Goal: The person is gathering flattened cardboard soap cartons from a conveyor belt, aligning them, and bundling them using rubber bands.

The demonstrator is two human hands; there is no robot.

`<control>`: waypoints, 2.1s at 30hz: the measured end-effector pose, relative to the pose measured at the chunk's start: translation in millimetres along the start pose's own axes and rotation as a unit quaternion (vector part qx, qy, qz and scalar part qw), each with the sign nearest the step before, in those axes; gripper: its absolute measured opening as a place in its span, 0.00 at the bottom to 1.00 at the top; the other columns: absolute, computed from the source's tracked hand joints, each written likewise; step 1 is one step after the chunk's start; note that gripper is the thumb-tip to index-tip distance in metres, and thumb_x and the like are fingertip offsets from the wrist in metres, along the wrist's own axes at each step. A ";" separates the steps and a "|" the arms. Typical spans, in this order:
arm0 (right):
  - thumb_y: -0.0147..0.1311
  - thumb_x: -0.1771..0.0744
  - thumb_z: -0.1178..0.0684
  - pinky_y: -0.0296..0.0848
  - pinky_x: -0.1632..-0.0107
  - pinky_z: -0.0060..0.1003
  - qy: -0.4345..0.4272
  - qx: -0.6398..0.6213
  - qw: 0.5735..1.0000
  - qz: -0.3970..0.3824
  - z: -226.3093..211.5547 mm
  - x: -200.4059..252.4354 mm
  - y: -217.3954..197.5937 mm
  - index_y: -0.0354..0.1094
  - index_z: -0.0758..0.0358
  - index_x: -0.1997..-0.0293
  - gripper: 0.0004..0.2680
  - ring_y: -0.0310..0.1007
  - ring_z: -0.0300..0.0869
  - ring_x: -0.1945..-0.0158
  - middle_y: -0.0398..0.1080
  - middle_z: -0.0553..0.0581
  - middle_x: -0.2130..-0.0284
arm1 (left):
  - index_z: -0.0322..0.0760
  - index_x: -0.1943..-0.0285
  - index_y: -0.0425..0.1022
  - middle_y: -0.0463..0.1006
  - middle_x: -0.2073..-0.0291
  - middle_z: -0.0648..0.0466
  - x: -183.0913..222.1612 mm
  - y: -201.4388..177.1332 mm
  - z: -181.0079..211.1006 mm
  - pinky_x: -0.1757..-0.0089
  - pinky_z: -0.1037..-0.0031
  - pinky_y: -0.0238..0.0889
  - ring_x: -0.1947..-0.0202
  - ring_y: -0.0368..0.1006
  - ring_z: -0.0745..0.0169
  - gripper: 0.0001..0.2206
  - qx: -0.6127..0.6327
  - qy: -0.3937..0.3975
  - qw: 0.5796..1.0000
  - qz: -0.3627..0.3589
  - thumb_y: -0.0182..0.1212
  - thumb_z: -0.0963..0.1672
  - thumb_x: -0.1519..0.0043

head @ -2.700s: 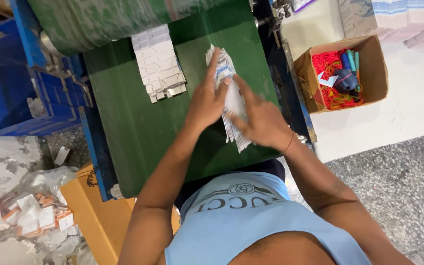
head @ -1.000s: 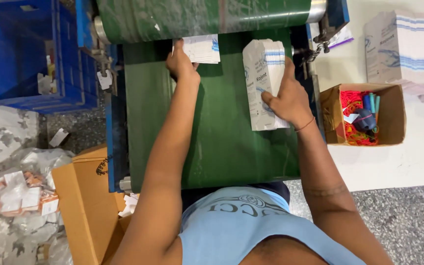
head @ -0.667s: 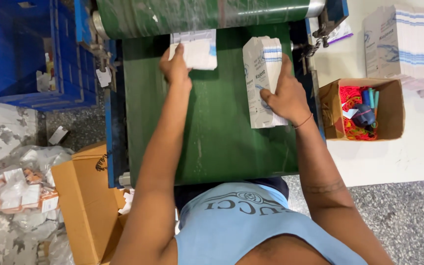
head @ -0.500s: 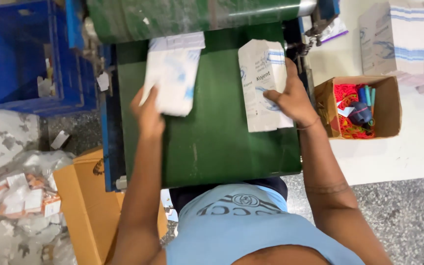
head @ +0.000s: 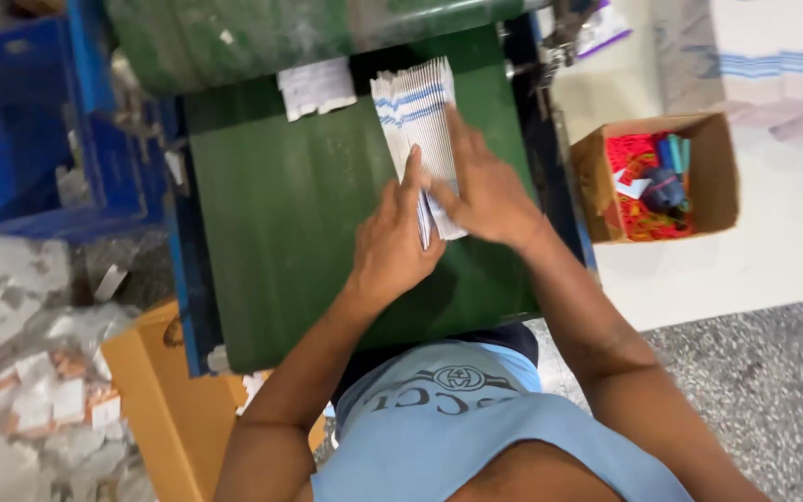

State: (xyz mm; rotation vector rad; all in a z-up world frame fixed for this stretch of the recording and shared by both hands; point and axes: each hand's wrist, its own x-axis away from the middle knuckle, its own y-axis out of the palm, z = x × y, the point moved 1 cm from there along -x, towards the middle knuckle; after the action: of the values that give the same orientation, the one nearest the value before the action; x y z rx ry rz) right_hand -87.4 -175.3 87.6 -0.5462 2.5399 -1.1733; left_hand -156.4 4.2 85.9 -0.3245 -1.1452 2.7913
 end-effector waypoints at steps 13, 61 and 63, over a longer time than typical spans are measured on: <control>0.70 0.43 0.34 0.58 0.25 0.51 -0.168 -0.027 0.985 0.026 45.6 -5.6 -23.2 0.49 0.58 0.22 0.43 0.57 0.63 0.24 0.55 0.70 0.26 | 0.46 0.19 0.39 0.52 0.27 0.27 -69.7 1.6 -31.4 0.46 0.46 0.67 0.36 0.63 0.22 0.63 -0.061 0.116 0.991 -0.007 0.85 0.57 0.59; 0.60 0.40 0.48 0.73 0.50 0.56 0.099 0.086 0.990 0.047 -11.0 -24.4 -6.1 0.36 0.70 0.24 0.39 0.74 0.71 0.52 0.71 0.79 0.50 | 0.44 0.17 0.42 0.45 0.18 0.44 -27.1 55.2 -76.3 0.54 0.71 0.75 0.56 0.75 0.59 0.54 0.279 0.110 0.954 -0.010 0.79 0.50 0.50; 0.60 0.41 0.48 0.73 0.49 0.56 0.108 0.091 0.989 0.040 -10.9 -23.6 -6.2 0.36 0.71 0.24 0.40 0.74 0.71 0.51 0.71 0.80 0.51 | 0.44 0.17 0.43 0.45 0.18 0.45 -25.5 52.6 -74.1 0.54 0.71 0.74 0.56 0.74 0.59 0.54 0.278 0.115 0.954 -0.009 0.79 0.50 0.50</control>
State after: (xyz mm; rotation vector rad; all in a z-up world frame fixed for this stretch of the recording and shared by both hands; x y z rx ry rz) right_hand -69.6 -161.0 101.6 -0.2830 2.5650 -1.4868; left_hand -115.1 12.7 1.5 -0.5488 -0.2858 2.8084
